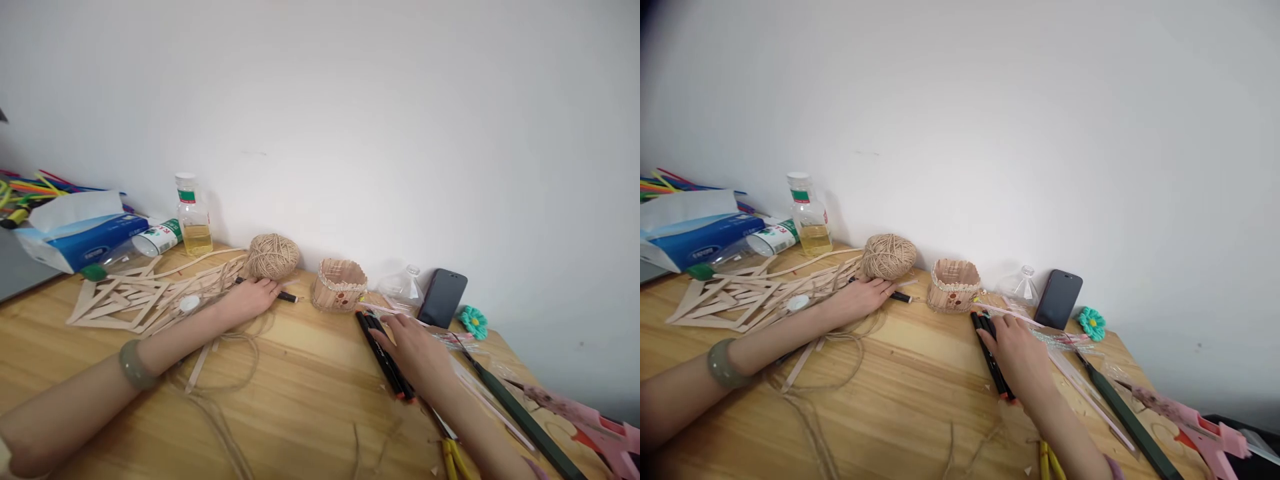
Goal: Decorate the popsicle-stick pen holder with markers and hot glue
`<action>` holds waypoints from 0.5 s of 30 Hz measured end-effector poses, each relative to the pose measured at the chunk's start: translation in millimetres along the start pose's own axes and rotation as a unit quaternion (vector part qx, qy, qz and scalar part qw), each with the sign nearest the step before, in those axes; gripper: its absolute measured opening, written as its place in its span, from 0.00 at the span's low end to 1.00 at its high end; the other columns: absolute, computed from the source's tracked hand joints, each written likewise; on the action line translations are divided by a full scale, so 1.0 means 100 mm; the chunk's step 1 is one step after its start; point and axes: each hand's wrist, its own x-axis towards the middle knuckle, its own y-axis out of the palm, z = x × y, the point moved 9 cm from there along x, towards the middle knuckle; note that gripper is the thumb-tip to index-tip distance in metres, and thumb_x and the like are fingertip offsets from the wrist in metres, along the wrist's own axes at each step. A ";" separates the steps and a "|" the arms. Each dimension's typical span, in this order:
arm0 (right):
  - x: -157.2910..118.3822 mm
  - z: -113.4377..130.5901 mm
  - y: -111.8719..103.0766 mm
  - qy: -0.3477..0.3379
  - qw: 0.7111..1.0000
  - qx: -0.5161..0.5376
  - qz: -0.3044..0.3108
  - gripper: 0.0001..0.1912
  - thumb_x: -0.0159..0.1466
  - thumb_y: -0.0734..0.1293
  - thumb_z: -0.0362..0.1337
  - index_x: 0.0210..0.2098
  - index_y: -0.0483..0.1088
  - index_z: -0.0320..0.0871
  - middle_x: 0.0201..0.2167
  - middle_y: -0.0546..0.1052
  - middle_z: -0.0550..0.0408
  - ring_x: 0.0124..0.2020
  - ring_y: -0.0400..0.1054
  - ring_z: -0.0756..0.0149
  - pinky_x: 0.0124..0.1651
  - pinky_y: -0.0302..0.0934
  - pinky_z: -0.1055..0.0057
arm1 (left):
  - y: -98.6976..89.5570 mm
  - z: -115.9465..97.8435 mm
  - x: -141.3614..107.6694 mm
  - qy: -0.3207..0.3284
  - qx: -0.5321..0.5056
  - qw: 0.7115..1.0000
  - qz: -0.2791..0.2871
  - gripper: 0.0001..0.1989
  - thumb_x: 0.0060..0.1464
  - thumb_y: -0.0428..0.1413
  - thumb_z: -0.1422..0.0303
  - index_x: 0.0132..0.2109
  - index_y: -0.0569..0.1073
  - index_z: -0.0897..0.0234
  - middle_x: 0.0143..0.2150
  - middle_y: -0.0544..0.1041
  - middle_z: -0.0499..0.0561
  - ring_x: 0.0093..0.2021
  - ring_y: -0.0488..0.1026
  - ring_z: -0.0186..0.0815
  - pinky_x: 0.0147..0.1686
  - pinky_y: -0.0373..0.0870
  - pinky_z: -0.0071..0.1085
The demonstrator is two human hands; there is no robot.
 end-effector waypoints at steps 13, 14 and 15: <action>1.05 0.17 0.14 -0.075 0.943 0.323 -0.014 0.49 0.46 0.74 0.41 0.62 0.49 0.42 0.60 0.57 0.40 0.63 0.52 0.48 0.64 0.48 0.52 | -0.15 -0.01 -0.06 0.046 -0.050 0.998 -0.002 0.23 0.53 0.52 0.69 0.57 0.68 0.66 0.55 0.74 0.59 0.51 0.74 0.45 0.50 0.69 0.39; 1.07 0.12 0.15 -0.063 0.937 0.343 -0.019 0.49 0.47 0.74 0.42 0.63 0.48 0.41 0.59 0.57 0.40 0.62 0.52 0.48 0.63 0.49 0.51 | -0.16 -0.04 -0.04 0.041 -0.058 0.997 -0.004 0.22 0.54 0.52 0.68 0.56 0.69 0.66 0.54 0.75 0.60 0.50 0.74 0.46 0.50 0.69 0.39; 1.08 0.08 0.17 -0.053 0.930 0.363 -0.021 0.50 0.47 0.74 0.43 0.63 0.47 0.41 0.58 0.56 0.40 0.61 0.54 0.47 0.62 0.50 0.50 | -0.16 -0.07 -0.01 0.036 -0.068 0.997 -0.007 0.21 0.56 0.50 0.67 0.56 0.70 0.67 0.53 0.76 0.60 0.49 0.74 0.46 0.50 0.69 0.40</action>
